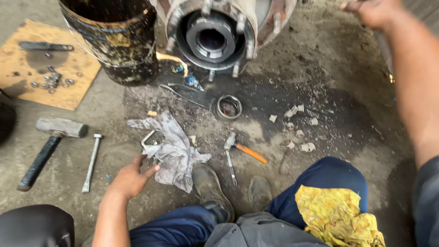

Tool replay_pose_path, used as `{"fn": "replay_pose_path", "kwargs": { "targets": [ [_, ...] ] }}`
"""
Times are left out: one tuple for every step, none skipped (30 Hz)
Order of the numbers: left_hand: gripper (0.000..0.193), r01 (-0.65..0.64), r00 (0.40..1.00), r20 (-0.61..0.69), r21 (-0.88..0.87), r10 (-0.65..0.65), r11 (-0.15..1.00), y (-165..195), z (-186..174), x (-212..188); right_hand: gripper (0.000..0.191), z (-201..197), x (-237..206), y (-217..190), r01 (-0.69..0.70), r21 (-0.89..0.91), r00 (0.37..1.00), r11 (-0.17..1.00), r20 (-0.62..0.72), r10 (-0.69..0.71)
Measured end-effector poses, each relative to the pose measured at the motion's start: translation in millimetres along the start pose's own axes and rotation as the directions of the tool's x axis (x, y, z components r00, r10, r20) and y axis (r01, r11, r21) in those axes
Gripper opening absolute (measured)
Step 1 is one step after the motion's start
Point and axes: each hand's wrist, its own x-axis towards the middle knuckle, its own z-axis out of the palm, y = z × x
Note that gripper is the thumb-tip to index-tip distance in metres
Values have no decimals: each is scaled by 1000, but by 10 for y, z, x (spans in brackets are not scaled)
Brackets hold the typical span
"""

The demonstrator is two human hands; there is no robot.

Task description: The person cleans a vehicle wheel hub assembly using a yellow rag and a grey cloth, wiping grease and debris from the bearing area. They handle a metal ring and use a hammer to tap the hub while another person assists nearby.

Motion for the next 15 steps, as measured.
{"fn": "replay_pose_path", "kwargs": {
  "targets": [
    [92,-20,1000,-18,-15,20,1000,17,11,2,52,53,-34,-37,89,73,995,993,-58,-85],
    [91,-39,999,-39,-29,38,999,44,3,16,50,127,-90,-91,182,145,980,973,-111,-167],
    [88,-58,994,-91,-31,55,998,64,13,-7,48,237,-165,-151,269,207,959,941,-151,-241],
    [85,-77,986,-151,-32,71,997,101,0,-12,46,360,-258,-219,330,256,940,909,-175,-292],
    [82,-93,974,-211,-31,84,995,146,-10,-42,44,490,-380,-277,357,282,932,891,-172,-319],
    [79,-133,959,-258,-54,115,990,189,-19,-95,48,655,-524,-334,343,283,939,895,-138,-316],
    [76,-177,940,-308,-72,147,982,260,-40,-147,53,805,-660,-386,331,284,943,900,-109,-313],
    [73,-227,915,-360,-84,183,970,352,-72,-181,54,955,-807,-430,357,262,932,896,-32,-362],
    [73,-282,878,-430,-113,209,953,468,-102,-228,55,1101,-965,-463,382,240,914,893,48,-404],
    [72,-335,839,-494,-137,229,932,588,-126,-300,56,1251,-1121,-498,420,294,878,859,108,-466],
    [72,-388,796,-554,-156,245,908,732,-148,-365,58,1405,-1270,-533,450,351,834,821,163,-527],
    [73,-466,736,-601,-116,312,877,911,-181,-394,59,1560,-1398,-578,416,363,821,834,244,-516],
    [74,-538,671,-642,-75,372,840,1113,-210,-403,59,1702,-1509,-613,382,370,800,847,326,-504],
    [75,-603,600,-677,-34,426,797,1328,-228,-404,58,1835,-1617,-630,417,400,783,816,298,-546],
    [79,-640,562,-672,16,483,768,1551,-241,-381,58,1949,-1687,-634,452,427,763,784,271,-587]
  ]
}}
